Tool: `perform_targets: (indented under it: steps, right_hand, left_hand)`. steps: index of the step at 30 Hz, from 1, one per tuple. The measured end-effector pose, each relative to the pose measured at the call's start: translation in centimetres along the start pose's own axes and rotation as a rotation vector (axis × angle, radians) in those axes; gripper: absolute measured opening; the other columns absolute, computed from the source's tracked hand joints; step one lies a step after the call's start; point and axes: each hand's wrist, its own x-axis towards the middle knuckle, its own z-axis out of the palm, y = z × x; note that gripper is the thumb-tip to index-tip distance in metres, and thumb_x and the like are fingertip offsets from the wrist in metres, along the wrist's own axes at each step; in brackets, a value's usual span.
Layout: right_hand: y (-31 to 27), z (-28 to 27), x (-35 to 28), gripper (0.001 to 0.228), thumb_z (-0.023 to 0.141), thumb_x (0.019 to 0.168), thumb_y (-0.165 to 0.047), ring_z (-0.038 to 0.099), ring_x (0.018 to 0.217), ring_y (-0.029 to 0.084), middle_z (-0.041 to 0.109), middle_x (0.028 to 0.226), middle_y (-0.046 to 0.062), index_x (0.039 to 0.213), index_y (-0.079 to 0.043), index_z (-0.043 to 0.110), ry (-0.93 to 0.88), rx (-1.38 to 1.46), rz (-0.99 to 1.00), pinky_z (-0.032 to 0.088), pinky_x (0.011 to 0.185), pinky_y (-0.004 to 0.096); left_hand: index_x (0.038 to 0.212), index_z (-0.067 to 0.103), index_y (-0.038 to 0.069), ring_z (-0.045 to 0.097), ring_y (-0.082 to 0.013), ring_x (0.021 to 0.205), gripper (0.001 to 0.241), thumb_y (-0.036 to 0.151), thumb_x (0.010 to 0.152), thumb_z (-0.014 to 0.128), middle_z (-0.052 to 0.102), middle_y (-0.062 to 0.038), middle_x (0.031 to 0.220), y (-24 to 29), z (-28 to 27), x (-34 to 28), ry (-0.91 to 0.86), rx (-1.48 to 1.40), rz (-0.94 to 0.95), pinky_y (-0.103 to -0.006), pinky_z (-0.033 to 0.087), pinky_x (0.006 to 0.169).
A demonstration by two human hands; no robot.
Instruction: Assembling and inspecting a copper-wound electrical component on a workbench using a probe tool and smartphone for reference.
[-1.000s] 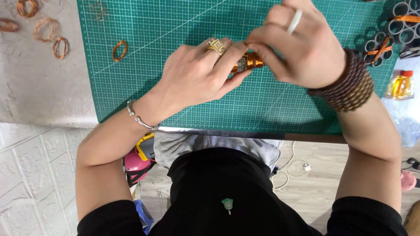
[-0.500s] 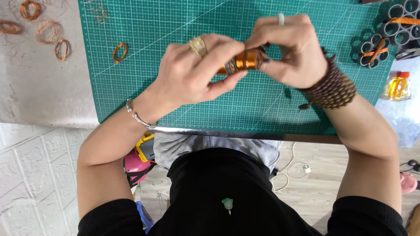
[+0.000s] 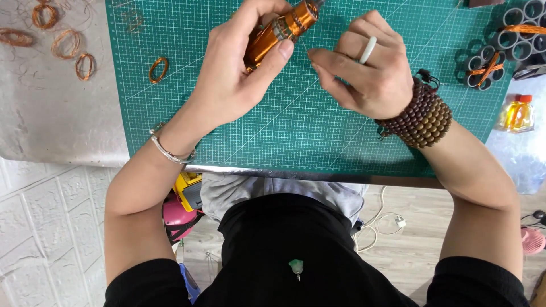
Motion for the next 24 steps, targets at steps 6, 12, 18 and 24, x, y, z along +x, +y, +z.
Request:
perform_targets:
  steps: [6, 12, 18, 24]
  right_hand:
    - [-0.4, -0.2, 0.0, 0.01, 0.064, 0.099, 0.0, 0.046, 0.065, 0.025, 0.05, 0.079, 0.013, 0.098, 0.008, 0.07, -0.018, 0.069, 0.066, 0.038, 0.062, 0.037]
    - [0.0, -1.3, 0.7, 0.012, 0.058, 0.101, 0.003, 0.063, 0.065, 0.02, 0.064, 0.087, 0.022, 0.104, 0.014, 0.063, -0.104, 0.544, 0.494, 0.049, 0.054, 0.024]
    - [1.2, -2.4, 0.5, 0.013, 0.055, 0.103, 0.003, 0.048, 0.054, 0.015, 0.057, 0.067, 0.013, 0.102, 0.011, 0.065, -0.187, 0.602, 0.554, 0.038, 0.05, 0.025]
    - [3.2, -1.9, -2.1, 0.021, 0.051, 0.099, 0.009, 0.039, 0.052, 0.012, 0.056, 0.068, 0.011, 0.083, 0.007, 0.064, -0.099, 0.542, 0.669, 0.03, 0.05, 0.024]
  left_hand:
    - [0.117, 0.048, 0.001, 0.036, -0.01, 0.058, 0.027, 0.025, 0.104, 0.047, 0.046, -0.002, 0.074, -0.6, 0.2, 0.1, 0.058, -0.019, 0.007, -0.0255, 0.028, 0.053]
    - [0.114, 0.046, 0.002, 0.043, -0.0124, 0.059, 0.027, 0.027, 0.105, 0.04, 0.052, -0.007, 0.084, -1.0, -0.4, -0.1, 0.139, -0.079, 0.087, -0.0242, 0.034, 0.052]
    - [0.129, 0.04, 0.011, 0.049, -0.0145, 0.067, 0.026, 0.028, 0.109, 0.038, 0.056, -0.012, 0.098, -2.2, -0.6, -0.4, 0.192, -0.244, 0.08, -0.0242, 0.044, 0.062]
    - [0.119, 0.042, 0.011, 0.046, -0.014, 0.061, 0.029, 0.036, 0.106, 0.038, 0.052, -0.012, 0.096, -1.2, -0.5, -0.1, 0.253, -0.283, 0.089, -0.0219, 0.035, 0.051]
